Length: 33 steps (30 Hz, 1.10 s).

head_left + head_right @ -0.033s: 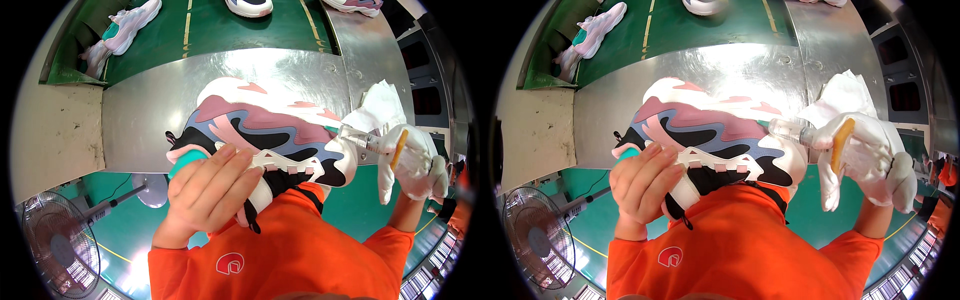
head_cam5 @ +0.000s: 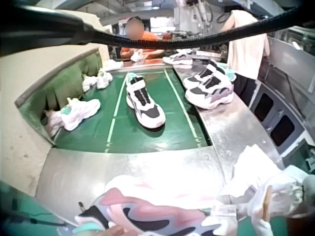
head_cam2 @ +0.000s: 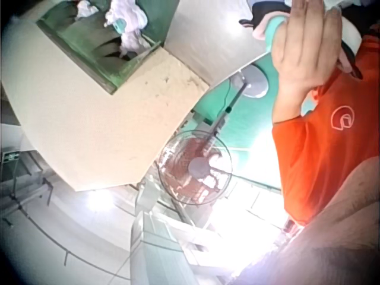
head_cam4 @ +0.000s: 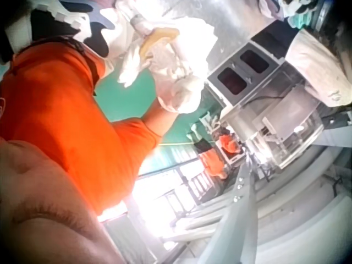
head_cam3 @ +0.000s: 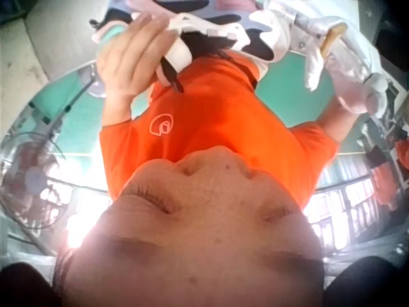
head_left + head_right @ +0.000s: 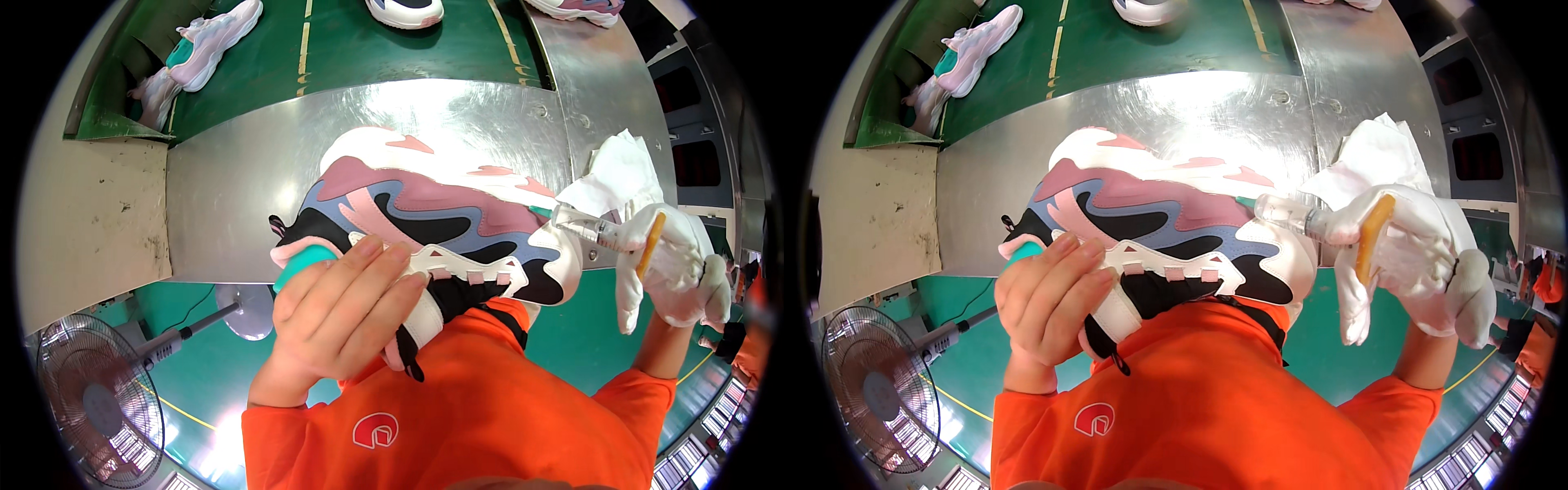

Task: The person applies glue to the sole and side seams of sneakers using a syringe. They handle multiple sneakers one at a time, rotating each shoe to access different areas, and place each treated shoe onto a nearby conveyor belt.

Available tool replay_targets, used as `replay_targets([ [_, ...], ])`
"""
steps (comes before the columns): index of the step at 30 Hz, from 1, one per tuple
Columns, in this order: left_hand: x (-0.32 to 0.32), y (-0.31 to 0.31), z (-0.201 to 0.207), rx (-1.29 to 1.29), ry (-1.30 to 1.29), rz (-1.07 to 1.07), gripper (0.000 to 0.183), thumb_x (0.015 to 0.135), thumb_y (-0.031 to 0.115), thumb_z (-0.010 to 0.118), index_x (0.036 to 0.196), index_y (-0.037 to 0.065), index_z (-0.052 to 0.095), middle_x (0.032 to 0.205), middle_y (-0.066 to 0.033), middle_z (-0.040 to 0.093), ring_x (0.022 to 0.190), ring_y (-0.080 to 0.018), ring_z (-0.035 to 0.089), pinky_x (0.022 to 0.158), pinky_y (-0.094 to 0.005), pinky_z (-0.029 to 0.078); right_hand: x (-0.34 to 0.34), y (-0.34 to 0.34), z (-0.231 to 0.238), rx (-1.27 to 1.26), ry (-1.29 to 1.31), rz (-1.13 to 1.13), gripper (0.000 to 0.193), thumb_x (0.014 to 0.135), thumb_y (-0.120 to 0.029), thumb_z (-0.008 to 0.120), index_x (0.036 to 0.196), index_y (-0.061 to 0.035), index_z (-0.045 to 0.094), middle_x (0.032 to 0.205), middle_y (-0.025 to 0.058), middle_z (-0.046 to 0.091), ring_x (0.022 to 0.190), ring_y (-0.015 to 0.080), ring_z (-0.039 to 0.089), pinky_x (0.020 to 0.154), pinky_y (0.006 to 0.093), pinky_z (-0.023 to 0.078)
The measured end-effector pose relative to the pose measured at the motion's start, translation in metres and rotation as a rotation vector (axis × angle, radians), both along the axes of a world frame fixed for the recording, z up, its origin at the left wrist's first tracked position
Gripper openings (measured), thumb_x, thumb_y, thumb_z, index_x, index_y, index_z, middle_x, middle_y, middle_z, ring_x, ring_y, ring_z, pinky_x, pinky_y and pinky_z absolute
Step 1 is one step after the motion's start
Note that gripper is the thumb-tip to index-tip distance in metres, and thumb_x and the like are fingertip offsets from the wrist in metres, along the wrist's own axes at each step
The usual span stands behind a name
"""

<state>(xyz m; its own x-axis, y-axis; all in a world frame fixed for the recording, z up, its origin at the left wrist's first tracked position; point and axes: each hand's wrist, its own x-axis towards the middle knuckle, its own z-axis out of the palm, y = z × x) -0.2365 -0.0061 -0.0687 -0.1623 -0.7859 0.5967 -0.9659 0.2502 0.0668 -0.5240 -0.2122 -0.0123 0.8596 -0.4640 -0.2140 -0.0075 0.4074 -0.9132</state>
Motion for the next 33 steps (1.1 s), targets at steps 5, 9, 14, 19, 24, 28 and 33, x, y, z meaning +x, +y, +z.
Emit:
replay_targets([
  [5, -0.001, -0.001, -0.004, -0.015, -0.007, 0.010, 0.017, 0.080, 0.014, 0.066, 0.096, 0.015, 0.072, 0.107, -0.0020, 0.070, 0.105, -0.0194, 0.065, 0.076, -0.0274, 0.047, -0.013, 0.003, -0.006, 0.019, -0.016, -0.049, 0.107, 0.046, -0.065, 0.085, 0.105, 0.0161, 0.048, 0.082, 0.0219, 0.061, 0.046, 0.0270, 0.059, 0.046, 0.0311, 0.050],
  [9, -0.004, -0.003, -0.001, -0.018, -0.024, 0.013, 0.017, 0.079, 0.009, 0.067, 0.094, 0.015, 0.072, 0.107, -0.0011, 0.070, 0.106, -0.0190, 0.064, 0.075, -0.0270, 0.047, -0.028, 0.003, -0.014, 0.044, -0.024, -0.109, 0.108, 0.045, -0.065, 0.086, 0.105, 0.0165, 0.048, 0.082, 0.0222, 0.061, 0.046, 0.0275, 0.059, 0.043, 0.0311, 0.050],
  [14, -0.006, -0.003, 0.001, 0.000, -0.043, 0.034, 0.015, 0.080, 0.008, 0.067, 0.092, 0.016, 0.071, 0.106, -0.0012, 0.070, 0.106, -0.0188, 0.064, 0.073, -0.0275, 0.046, -0.040, 0.005, -0.031, 0.117, -0.116, -0.157, 0.107, 0.046, -0.057, 0.089, 0.106, 0.0197, 0.045, 0.083, 0.0224, 0.058, 0.047, 0.0294, 0.059, 0.040, 0.0338, 0.051],
  [19, -0.009, -0.008, 0.006, 0.003, -0.067, 0.028, 0.014, 0.082, 0.010, 0.065, 0.093, 0.014, 0.071, 0.105, -0.0022, 0.071, 0.102, -0.0194, 0.065, 0.073, -0.0278, 0.047, -0.051, 0.007, -0.036, 0.149, -0.209, -0.135, 0.104, 0.048, -0.055, 0.089, 0.107, 0.0201, 0.045, 0.091, 0.0236, 0.057, 0.048, 0.0288, 0.058, 0.040, 0.0343, 0.050],
  [24, -0.013, -0.008, 0.003, -0.017, -0.076, 0.058, 0.015, 0.082, 0.013, 0.063, 0.094, 0.013, 0.071, 0.104, -0.0032, 0.071, 0.100, -0.0210, 0.066, 0.074, -0.0284, 0.047, -0.072, 0.005, -0.068, 0.189, -0.316, -0.187, 0.103, 0.049, -0.054, 0.088, 0.108, 0.0196, 0.046, 0.093, 0.0239, 0.057, 0.049, 0.0284, 0.058, 0.040, 0.0345, 0.050],
  [28, -0.024, -0.011, 0.002, -0.026, -0.100, 0.096, 0.017, 0.082, 0.015, 0.063, 0.097, 0.012, 0.070, 0.105, -0.0040, 0.071, 0.100, -0.0218, 0.066, 0.076, -0.0294, 0.047, -0.084, 0.009, -0.079, 0.214, -0.381, -0.247, 0.102, 0.050, -0.053, 0.087, 0.108, 0.0192, 0.046, 0.094, 0.0240, 0.058, 0.050, 0.0282, 0.058, 0.041, 0.0346, 0.050],
  [33, -0.042, -0.004, -0.004, -0.024, -0.169, 0.198, 0.018, 0.085, 0.016, 0.065, 0.102, 0.011, 0.068, 0.110, -0.0051, 0.070, 0.099, -0.0220, 0.065, 0.080, -0.0288, 0.044, -0.089, 0.013, -0.095, 0.236, -0.463, -0.314, 0.101, 0.051, -0.053, 0.086, 0.109, 0.0187, 0.046, 0.094, 0.0241, 0.058, 0.051, 0.0281, 0.057, 0.041, 0.0348, 0.050],
])
